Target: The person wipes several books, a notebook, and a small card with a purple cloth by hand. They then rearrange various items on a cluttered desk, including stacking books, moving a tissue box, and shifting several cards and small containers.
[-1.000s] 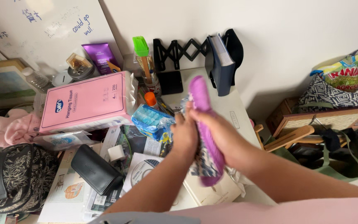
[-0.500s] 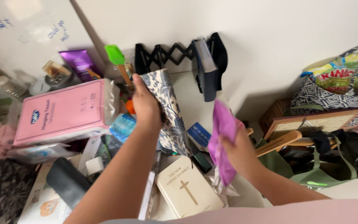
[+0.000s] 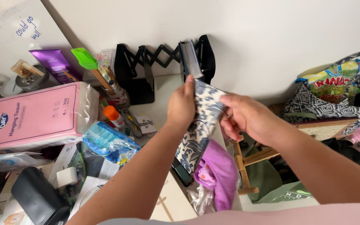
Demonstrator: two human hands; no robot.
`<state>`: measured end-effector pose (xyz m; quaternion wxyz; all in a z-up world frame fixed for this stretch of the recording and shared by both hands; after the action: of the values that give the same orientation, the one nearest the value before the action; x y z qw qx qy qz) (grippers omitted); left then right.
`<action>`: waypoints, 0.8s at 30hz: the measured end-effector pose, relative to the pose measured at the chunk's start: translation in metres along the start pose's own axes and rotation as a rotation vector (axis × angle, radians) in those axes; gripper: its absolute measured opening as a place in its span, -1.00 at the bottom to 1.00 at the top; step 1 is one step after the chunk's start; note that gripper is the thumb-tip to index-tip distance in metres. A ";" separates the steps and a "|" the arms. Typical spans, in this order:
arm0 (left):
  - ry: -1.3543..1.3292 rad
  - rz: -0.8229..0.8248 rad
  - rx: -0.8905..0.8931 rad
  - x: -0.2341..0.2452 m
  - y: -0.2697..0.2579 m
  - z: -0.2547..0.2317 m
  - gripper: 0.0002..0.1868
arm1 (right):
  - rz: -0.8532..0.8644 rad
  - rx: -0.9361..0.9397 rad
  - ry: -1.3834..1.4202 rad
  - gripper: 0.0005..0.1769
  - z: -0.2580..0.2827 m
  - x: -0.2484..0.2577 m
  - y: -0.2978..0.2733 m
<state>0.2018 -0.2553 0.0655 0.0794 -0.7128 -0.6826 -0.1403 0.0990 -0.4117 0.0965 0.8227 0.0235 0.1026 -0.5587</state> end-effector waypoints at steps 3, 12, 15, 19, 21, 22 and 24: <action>0.088 0.015 -0.110 -0.021 0.005 -0.016 -0.35 | -0.292 -0.042 -0.310 -0.59 0.026 0.005 0.002; 0.845 0.044 -0.243 -0.037 0.070 -0.048 -0.43 | -0.635 0.089 -0.807 -0.69 0.066 0.047 0.018; 0.955 0.193 -0.151 -0.047 0.088 -0.035 -0.30 | -0.581 0.264 -0.817 -0.59 0.057 0.051 0.055; 1.015 0.207 -0.146 -0.053 0.098 -0.020 -0.13 | -0.515 0.277 -0.937 -0.42 0.041 0.068 0.115; 1.027 0.200 -0.150 -0.057 0.102 -0.017 -0.12 | -0.519 0.372 -1.112 -0.34 0.038 0.076 0.146; 1.025 0.195 -0.159 -0.058 0.103 -0.016 -0.12 | -0.519 0.422 -1.198 -0.29 0.036 0.079 0.158; 1.024 0.198 -0.144 -0.055 0.106 -0.015 -0.14 | -0.499 0.286 -1.122 -0.22 0.026 0.090 0.179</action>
<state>0.3044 -0.3180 0.0708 0.3667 -0.6177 -0.4742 -0.5090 0.2999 -0.4312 0.0910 0.5849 -0.1881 -0.4181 -0.6691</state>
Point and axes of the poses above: each hand's wrist, its own y-axis towards the middle knuckle, its own x-axis out of the back of the hand, z = x × y, the point moved 5 cm from there along y, towards the middle knuckle, and after that the axes turned 1 degree about -z, right-handed, at the moved point
